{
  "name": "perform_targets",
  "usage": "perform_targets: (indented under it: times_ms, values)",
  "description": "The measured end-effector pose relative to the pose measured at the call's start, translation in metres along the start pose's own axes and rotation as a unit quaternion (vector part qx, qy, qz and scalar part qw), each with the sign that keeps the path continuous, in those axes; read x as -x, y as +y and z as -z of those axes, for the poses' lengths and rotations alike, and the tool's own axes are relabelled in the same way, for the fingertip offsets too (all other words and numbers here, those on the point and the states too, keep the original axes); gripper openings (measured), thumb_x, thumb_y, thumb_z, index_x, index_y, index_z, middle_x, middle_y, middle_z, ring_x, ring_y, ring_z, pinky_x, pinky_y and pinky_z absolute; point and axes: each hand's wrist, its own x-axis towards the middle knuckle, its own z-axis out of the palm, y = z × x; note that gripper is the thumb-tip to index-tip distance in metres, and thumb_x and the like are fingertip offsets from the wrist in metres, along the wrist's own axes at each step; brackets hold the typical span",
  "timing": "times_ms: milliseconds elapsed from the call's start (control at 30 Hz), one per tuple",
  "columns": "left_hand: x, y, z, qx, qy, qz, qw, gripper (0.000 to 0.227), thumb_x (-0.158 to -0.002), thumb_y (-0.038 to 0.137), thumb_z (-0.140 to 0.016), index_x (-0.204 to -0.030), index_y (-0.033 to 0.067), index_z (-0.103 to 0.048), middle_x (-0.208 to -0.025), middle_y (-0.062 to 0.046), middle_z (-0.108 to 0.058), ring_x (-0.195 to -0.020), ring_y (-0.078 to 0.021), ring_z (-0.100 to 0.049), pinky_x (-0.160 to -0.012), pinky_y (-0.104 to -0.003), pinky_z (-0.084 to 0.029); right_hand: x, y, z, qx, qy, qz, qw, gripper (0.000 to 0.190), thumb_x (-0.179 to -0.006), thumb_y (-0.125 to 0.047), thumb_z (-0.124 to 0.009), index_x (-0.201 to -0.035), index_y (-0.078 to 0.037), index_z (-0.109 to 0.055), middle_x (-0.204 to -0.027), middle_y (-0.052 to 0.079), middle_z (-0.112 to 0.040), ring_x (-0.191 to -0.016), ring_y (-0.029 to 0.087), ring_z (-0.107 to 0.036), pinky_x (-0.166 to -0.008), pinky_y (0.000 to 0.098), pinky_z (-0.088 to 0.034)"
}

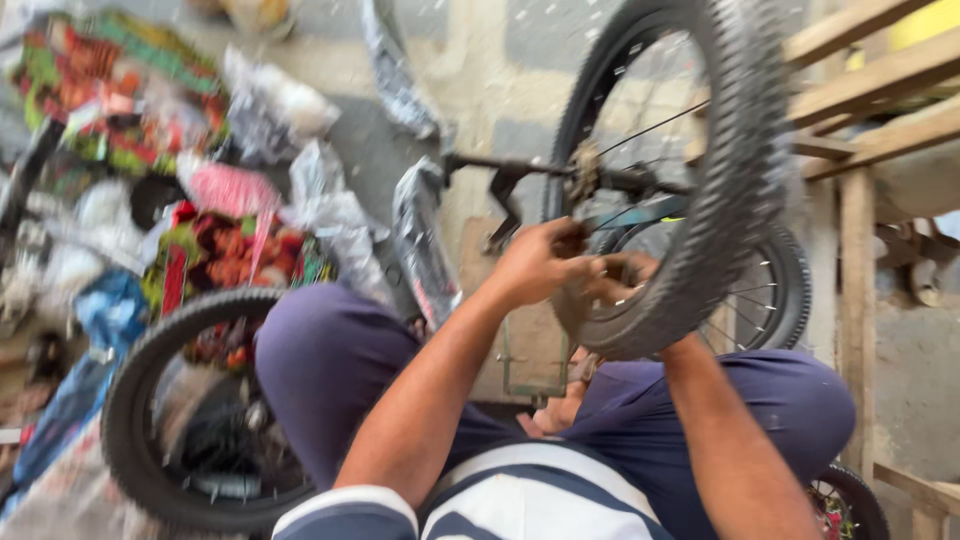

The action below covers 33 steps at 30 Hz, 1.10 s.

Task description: The person sits on the floor and uses a spoke wrench to tighten the spokes on a bicycle wheel mounted in a truing stand. They repeatedly rotate the wheel to check alignment and adjust individual spokes to true the rim.

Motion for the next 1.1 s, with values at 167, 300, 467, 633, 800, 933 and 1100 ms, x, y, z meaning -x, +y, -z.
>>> perform_targets:
  times_ms: [167, 300, 467, 633, 800, 933, 1100]
  values:
    - [0.002, 0.002, 0.002, -0.083, 0.020, -0.026, 0.996, 0.056, -0.077, 0.030, -0.084, -0.122, 0.0001, -0.069, -0.106, -0.014, -0.077, -0.096, -0.0221, -0.074, -0.085, -0.035, -0.057, 0.003, -0.009, -0.021, 0.107, 0.061, 0.149, 0.981, 0.036, -0.088, -0.038, -0.079, -0.101, -0.004, -0.076, -0.086, 0.003, -0.075, -0.076, 0.010, -0.069, -0.068, 0.0288, -0.055]
    - [0.005, 0.011, 0.002, 0.018, -0.013, 0.004, 1.000, 0.050, -0.081, 0.024, -0.081, -0.122, -0.0005, -0.066, -0.106, -0.012, -0.077, -0.098, -0.0213, -0.073, -0.083, -0.036, -0.057, 0.003, -0.024, -0.019, 0.191, 0.045, 0.141, 0.970, 0.037, -0.090, -0.040, -0.075, -0.101, -0.005, -0.074, -0.085, 0.003, -0.074, -0.075, 0.012, -0.069, -0.067, 0.0301, -0.055]
    - [0.007, 0.021, 0.004, 0.090, -0.052, 0.055, 0.993, 0.045, -0.085, 0.021, -0.080, -0.122, -0.0008, -0.067, -0.107, -0.011, -0.077, -0.097, -0.0219, -0.073, -0.082, -0.037, -0.057, -0.009, -0.019, -0.013, 0.219, -0.022, 0.069, 0.973, 0.038, -0.092, -0.043, -0.070, -0.102, -0.006, -0.073, -0.084, 0.004, -0.074, -0.075, 0.013, -0.069, -0.066, 0.0318, -0.056]
    - [0.008, 0.023, 0.003, -0.018, -0.028, 0.037, 0.999, 0.053, -0.083, 0.025, -0.083, -0.129, 0.0037, -0.064, -0.116, -0.010, -0.075, -0.110, -0.0217, -0.071, -0.093, -0.037, -0.056, -0.015, -0.016, -0.010, 0.241, -0.060, 0.036, 0.968, 0.040, -0.094, -0.046, -0.066, -0.103, -0.008, -0.072, -0.083, 0.004, -0.073, -0.074, 0.015, -0.069, -0.065, 0.0335, -0.056]
    - [0.006, 0.015, 0.005, -0.055, -0.024, 0.007, 0.998, 0.055, -0.081, 0.030, -0.083, -0.126, 0.0027, -0.067, -0.113, -0.012, -0.077, -0.107, -0.0238, -0.074, -0.092, -0.037, -0.057, -0.019, -0.014, 0.000, 0.182, -0.089, 0.018, 0.979, 0.040, -0.092, -0.045, -0.067, -0.111, -0.010, -0.071, -0.092, 0.002, -0.075, -0.085, 0.015, -0.071, -0.075, 0.0331, -0.058]
    - [0.002, 0.011, 0.004, 0.000, -0.012, -0.019, 1.000, 0.057, -0.079, 0.031, -0.084, -0.125, 0.0010, -0.068, -0.112, -0.013, -0.077, -0.105, -0.0211, -0.074, -0.091, -0.035, -0.057, -0.016, -0.005, 0.009, -0.012, -0.151, 0.048, 0.987, 0.046, -0.091, -0.035, -0.075, -0.124, -0.006, -0.064, -0.111, 0.003, -0.071, -0.102, 0.015, -0.065, -0.086, 0.0326, -0.053]
    - [0.001, 0.000, 0.008, 0.001, -0.018, 0.001, 1.000, 0.051, -0.084, 0.037, -0.080, -0.119, 0.0004, -0.071, -0.104, -0.011, -0.079, -0.097, -0.0198, -0.074, -0.086, -0.035, -0.058, -0.015, 0.014, 0.024, -0.064, -0.009, 0.060, 0.996, 0.046, -0.094, -0.028, -0.074, -0.132, -0.005, -0.063, -0.118, 0.005, -0.071, -0.106, 0.017, -0.067, -0.094, 0.0356, -0.054]
